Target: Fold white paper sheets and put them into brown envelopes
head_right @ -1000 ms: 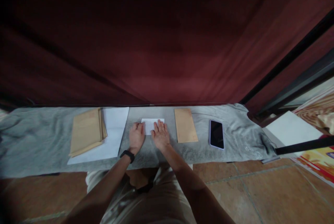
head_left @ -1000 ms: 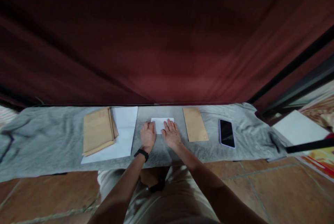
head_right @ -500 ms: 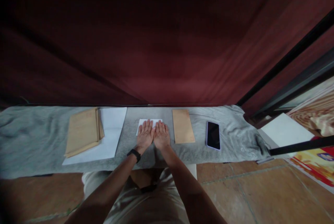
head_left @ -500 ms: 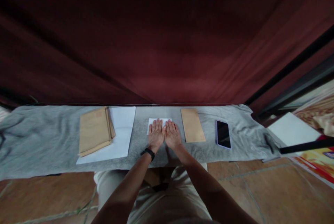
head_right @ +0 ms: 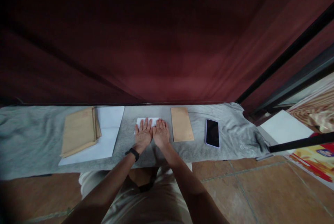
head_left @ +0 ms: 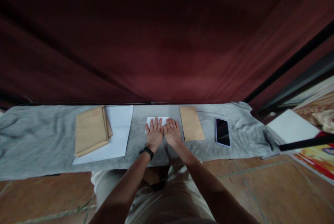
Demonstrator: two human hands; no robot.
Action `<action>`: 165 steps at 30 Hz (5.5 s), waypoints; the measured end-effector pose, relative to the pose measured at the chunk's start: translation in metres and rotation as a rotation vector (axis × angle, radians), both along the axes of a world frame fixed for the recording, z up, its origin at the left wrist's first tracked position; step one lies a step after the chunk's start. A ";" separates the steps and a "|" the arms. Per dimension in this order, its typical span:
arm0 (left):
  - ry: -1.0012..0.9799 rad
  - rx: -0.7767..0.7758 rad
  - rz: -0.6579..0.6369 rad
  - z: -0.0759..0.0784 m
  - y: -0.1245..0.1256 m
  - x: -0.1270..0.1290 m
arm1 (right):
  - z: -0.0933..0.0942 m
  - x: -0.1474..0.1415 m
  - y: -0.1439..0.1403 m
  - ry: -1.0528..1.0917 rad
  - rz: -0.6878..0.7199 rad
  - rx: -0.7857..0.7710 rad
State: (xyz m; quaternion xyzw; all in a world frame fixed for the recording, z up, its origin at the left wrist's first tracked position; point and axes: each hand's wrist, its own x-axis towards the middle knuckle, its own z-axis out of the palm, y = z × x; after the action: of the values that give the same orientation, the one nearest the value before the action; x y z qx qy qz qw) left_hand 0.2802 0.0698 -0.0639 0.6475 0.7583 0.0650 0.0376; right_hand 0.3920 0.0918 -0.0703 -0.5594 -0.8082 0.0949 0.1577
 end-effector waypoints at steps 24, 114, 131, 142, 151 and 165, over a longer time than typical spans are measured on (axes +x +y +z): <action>0.024 0.084 0.088 0.003 -0.015 -0.031 | -0.014 0.012 0.014 -0.069 0.045 0.122; -0.080 0.258 0.097 -0.006 -0.020 -0.062 | -0.018 0.007 0.001 -0.034 -0.012 0.162; -0.793 0.229 0.365 0.010 -0.004 -0.065 | -0.015 0.007 0.002 -0.018 -0.014 0.167; -1.356 0.310 0.381 0.032 -0.011 -0.047 | 0.011 -0.006 -0.021 0.114 0.157 0.160; -1.585 0.198 0.359 0.038 -0.021 -0.023 | 0.032 -0.019 -0.006 1.164 -0.083 -0.194; -1.015 0.159 0.260 0.009 -0.007 -0.066 | -0.016 0.031 -0.020 0.956 -0.253 -0.217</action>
State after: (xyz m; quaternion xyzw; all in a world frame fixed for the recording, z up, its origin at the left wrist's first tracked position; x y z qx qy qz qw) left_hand 0.2141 0.0632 -0.0551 0.4361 0.7116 0.4316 0.3423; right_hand 0.4235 0.0721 -0.0865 -0.5600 -0.5571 0.4039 0.4614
